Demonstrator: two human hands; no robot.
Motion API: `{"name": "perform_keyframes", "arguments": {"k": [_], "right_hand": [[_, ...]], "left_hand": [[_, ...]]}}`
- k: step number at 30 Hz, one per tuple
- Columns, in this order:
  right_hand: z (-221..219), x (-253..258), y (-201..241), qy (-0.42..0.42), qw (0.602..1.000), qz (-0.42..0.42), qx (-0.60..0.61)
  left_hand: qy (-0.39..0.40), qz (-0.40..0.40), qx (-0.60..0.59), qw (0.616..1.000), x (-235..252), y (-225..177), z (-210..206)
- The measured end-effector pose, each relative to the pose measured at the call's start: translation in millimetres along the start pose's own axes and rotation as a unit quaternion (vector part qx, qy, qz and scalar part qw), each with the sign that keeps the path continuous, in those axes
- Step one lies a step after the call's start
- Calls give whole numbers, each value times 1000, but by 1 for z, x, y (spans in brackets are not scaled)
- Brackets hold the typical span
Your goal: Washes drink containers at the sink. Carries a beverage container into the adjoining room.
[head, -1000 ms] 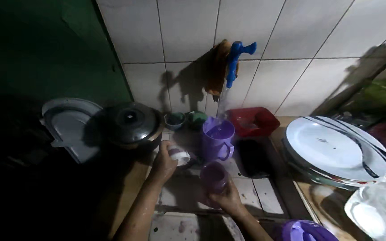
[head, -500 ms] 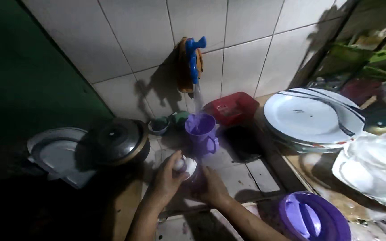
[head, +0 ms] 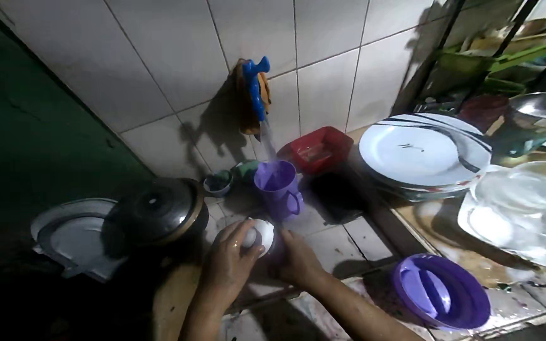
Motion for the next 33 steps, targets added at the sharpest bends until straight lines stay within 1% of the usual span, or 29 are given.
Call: {"name": "perform_keyframes", "arguments": {"k": [2, 4, 5, 7, 9, 11, 12, 13, 15, 16, 17, 18, 20, 21, 23, 24, 25, 26, 28, 30, 31, 32, 33], "right_hand": [[6, -4, 2, -2, 1000, 6, 28], [13, -9, 4, -16, 997, 25, 67], [17, -11, 4, -30, 995, 34, 83], [26, -17, 3, -63, 991, 35, 110], [41, -28, 6, -93, 988, 21, 119], [64, -45, 9, -138, 984, 21, 111], [79, -55, 10, -156, 982, 17, 105], [95, -67, 9, -169, 980, 10, 105], [128, -93, 2, -184, 976, -4, 113], [145, -106, -4, -188, 974, -6, 123], [161, -119, -10, -187, 973, 0, 138], [176, -132, -17, -189, 969, 21, 159], [206, -161, -30, -196, 954, 78, 215], [221, -178, -38, -206, 942, 107, 241], [249, -213, -60, -228, 924, 126, 279], [264, -231, -74, -248, 916, 127, 288], [280, -249, -92, -272, 909, 120, 292], [297, -268, -112, -297, 901, 110, 296], [335, -308, -154, -354, 884, 83, 294], [374, -351, -197, -403, 874, 20, 270], [392, -373, -218, -422, 873, -16, 244], [411, -396, -237, -441, 871, -52, 209], [431, -419, -254, -460, 867, -91, 168]], "left_hand": [[26, -62, -27, 997, 3, -7, 2], [44, -133, -78, 987, 6, -18, 5], [45, -149, -103, 982, 8, -23, 6], [6, -143, -112, 983, 8, -37, 7], [-68, -111, -93, 987, 9, -59, 3], [-136, -92, -93, 982, 13, -83, 0], [-151, -95, -110, 978, 17, -95, -1], [-145, -108, -145, 973, 23, -107, -4], [-84, -174, -246, 950, 39, -135, -13], [-29, -218, -308, 926, 47, -152, -21], [34, -261, -368, 892, 55, -171, -29], [93, -306, -416, 851, 61, -194, -37], [185, -379, -470, 775, 66, -248, -55], [222, -408, -490, 737, 64, -277, -66], [281, -459, -521, 663, 57, -338, -91], [297, -472, -530, 639, 53, -367, -107], [297, -472, -542, 629, 49, -395, -124], [285, -458, -550, 637, 46, -421, -142], [233, -431, -524, 697, 38, -473, -181], [170, -387, -503, 754, 28, -522, -219], [145, -363, -495, 776, 22, -546, -236], [126, -346, -489, 791, 14, -570, -253], [113, -335, -489, 797, 7, -594, -269]]}}
Point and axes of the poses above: each hand's wrist, its own x-axis towards the middle knuckle, its own z-axis out of the back of the hand, y = z × x, the point moved 10 cm from there along x, towards the middle knuckle, and after that the axes turned 1 degree about y, right-handed, at the moved point
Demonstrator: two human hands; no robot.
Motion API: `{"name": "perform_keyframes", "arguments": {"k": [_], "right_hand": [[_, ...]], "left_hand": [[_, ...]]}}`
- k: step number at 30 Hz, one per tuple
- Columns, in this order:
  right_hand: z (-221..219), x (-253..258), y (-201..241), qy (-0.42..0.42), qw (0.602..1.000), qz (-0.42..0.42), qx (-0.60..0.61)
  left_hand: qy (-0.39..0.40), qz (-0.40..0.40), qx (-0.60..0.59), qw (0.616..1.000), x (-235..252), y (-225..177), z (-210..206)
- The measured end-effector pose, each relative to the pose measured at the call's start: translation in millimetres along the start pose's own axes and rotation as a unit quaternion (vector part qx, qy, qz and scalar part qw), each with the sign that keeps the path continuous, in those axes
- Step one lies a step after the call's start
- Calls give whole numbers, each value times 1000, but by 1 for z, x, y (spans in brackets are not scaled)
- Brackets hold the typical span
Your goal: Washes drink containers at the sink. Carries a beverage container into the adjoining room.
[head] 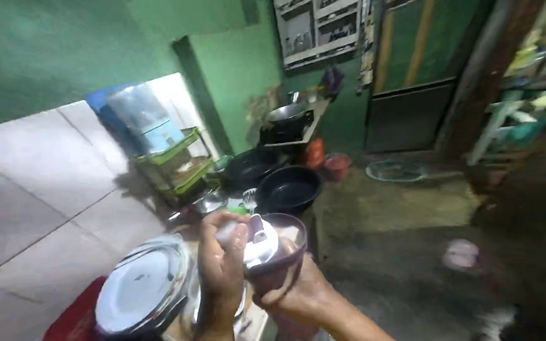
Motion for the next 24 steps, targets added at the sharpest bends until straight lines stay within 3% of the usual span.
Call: {"name": "perform_keyframes", "arguments": {"k": [3, 7, 9, 11, 13, 15, 17, 19, 22, 24], "right_hand": [[88, 17, -19, -98, 987, -10, -127], [182, 30, -42, -265, 937, 60, -218], [221, 38, -58, -311, 923, 75, -214], [254, 51, -80, -298, 940, 58, -155], [282, 68, -101, -240, 969, 32, -54], [307, 85, -114, -214, 972, 73, 58], [333, 108, -130, -224, 964, 79, 118], [368, 133, -147, -286, 954, 30, 83], [422, 165, -173, -396, 908, -74, -114], [454, 183, -179, -442, 869, -60, -215]], "left_hand": [[3, 31, -11, 999, 25, 16, -79], [125, 104, -107, 981, 66, 52, -176], [164, 97, -132, 973, 85, 62, -220], [208, 64, -162, 963, 105, 70, -264], [305, 20, -262, 915, 127, 80, -311], [398, -11, -299, 867, 154, 97, -352], [400, -39, -267, 876, 187, 119, -379], [332, -33, -183, 925, 224, 137, -402], [345, 14, -74, 935, 251, 148, -466], [360, 7, -63, 931, 264, 155, -520]]}}
Point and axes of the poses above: each hand's wrist, its own x-axis towards the middle knuckle, its own z-axis out of the back of the hand, y = z × x, the point moved 10 cm from there along x, towards the middle knuckle, and after that the axes turned 1 degree about y, right-handed, at the moved point
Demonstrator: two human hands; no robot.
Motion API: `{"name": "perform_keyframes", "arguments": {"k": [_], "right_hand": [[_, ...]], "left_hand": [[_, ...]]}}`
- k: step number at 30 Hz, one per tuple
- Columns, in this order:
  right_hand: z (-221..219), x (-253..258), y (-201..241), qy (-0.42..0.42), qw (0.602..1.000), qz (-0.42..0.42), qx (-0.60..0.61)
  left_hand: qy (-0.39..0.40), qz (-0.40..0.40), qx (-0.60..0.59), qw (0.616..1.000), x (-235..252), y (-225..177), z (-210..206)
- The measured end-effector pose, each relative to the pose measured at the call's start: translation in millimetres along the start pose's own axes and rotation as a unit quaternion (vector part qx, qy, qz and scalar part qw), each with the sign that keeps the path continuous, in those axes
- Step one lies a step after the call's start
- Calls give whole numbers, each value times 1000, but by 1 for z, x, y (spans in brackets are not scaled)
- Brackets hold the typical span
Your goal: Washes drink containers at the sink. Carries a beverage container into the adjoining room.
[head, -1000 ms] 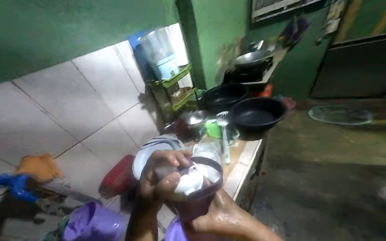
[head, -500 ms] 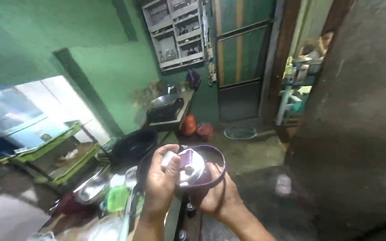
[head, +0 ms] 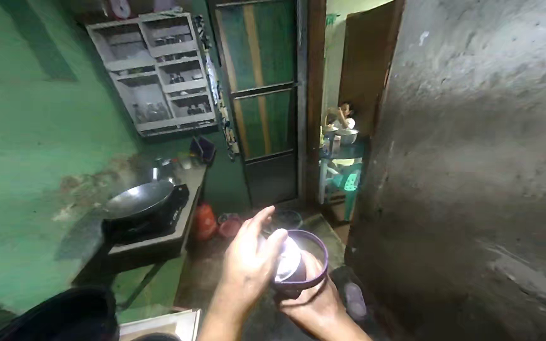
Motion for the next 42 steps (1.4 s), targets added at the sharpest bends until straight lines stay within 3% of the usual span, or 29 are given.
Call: {"name": "perform_keyframes", "arguments": {"k": [2, 4, 7, 11, 14, 17, 22, 25, 28, 33, 38, 42], "right_hand": [[4, 37, -19, -14, 1000, 0, 17], [5, 75, -45, 13, 997, -32, 63], [4, 132, -81, 65, 988, -72, 122], [0, 217, -125, 128, 949, -50, 284], [-2, 284, -151, 232, 900, -39, 366], [-4, 350, -178, 264, 880, -53, 392], [-10, 445, -223, 196, 906, -118, 357], [-20, 503, -249, 146, 913, -122, 360], [-32, 567, -285, 100, 949, -144, 262], [-23, 668, -339, -39, 990, -110, 73], [4, 742, -381, -110, 979, -166, -31], [26, 802, -428, -154, 976, -145, -40]], "left_hand": [[0, -54, -44, 998, 46, 10, -22], [58, -107, -135, 983, 90, 20, -45], [146, -154, -255, 943, 154, 41, -82], [222, -213, -331, 892, 244, 70, -131], [304, -197, -296, 884, 313, 95, -175], [312, -141, -301, 890, 372, 111, -204], [182, -67, -211, 958, 465, 144, -222], [134, -24, -180, 974, 525, 177, -234], [108, 1, -106, 988, 583, 206, -250], [82, -79, -43, 993, 675, 234, -289], [57, -112, 33, 991, 764, 235, -344], [77, -175, 73, 979, 826, 233, -393]]}}
Point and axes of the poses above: each hand's wrist, its own x-axis towards the middle knuckle, its own z-axis out of the back of the hand, y = z × x, the point moved 10 cm from there along x, towards the middle knuckle, and after that the axes turned 1 degree about y, right-handed, at the moved point
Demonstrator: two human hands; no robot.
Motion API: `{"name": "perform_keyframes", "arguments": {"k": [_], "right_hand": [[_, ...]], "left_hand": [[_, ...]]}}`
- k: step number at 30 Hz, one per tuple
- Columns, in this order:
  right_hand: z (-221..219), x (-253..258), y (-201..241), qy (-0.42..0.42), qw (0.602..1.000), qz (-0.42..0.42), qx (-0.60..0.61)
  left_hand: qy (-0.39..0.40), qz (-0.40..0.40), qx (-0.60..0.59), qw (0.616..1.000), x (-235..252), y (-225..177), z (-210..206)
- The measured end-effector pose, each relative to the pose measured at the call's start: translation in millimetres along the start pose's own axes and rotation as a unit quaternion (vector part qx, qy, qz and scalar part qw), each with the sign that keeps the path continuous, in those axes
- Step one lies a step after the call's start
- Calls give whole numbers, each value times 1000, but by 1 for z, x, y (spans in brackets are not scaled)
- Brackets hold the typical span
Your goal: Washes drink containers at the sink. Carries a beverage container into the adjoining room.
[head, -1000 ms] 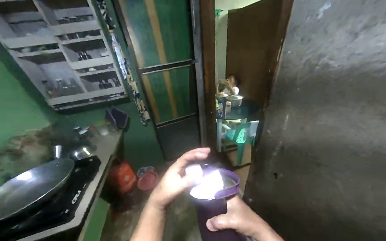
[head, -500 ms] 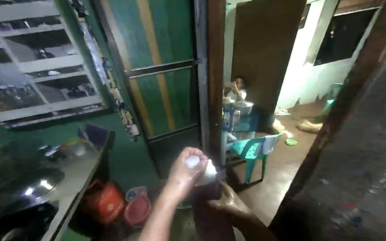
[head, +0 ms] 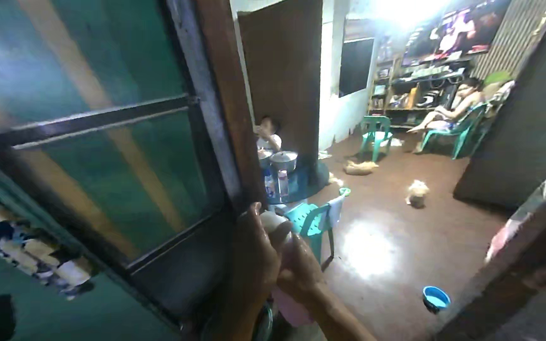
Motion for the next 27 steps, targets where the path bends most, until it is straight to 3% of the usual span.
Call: {"name": "perform_keyframes", "arguments": {"k": [3, 5, 7, 9, 11, 12, 14, 16, 18, 20, 22, 27], "right_hand": [[1, 58, -20, 28, 995, 35, 85], [2, 93, -24, 89, 984, 22, 153], [7, 120, -22, 156, 958, 24, 239], [10, 141, -17, 220, 921, 40, 320], [5, 160, -17, 262, 885, 49, 381], [1, 169, -20, 270, 873, 46, 403], [-4, 190, -26, 256, 882, 47, 393], [-6, 214, -37, 197, 934, 52, 293], [-10, 237, -55, 97, 978, 42, 180], [-12, 251, -60, -3, 991, 81, 106], [-8, 265, -53, -74, 988, 126, 48], [-8, 292, -61, -16, 973, 138, 187]], "left_hand": [[34, -45, -26, 998, 48, 10, -21], [67, -64, -124, 988, 84, 23, -38], [119, -122, -279, 945, 119, 24, -56], [193, -183, -400, 877, 149, 26, -75], [248, -196, -476, 821, 170, 36, -91], [253, -191, -483, 816, 178, 42, -96], [211, -172, -422, 864, 196, 57, -98], [123, -106, -304, 939, 210, 76, -93], [41, -25, -262, 964, 217, 93, -88], [-1, 36, -277, 960, 220, 106, -97], [-17, 41, -334, 942, 232, 113, -112], [102, -51, -460, 880, 277, 135, -146]]}}
Point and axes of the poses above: each hand's wrist, its own x-axis towards the middle knuckle, its own z-axis out of the back of the hand, y = z × x, the point moved 10 cm from there along x, towards the middle knuckle, and after that the axes turned 1 degree about y, right-handed, at the moved point
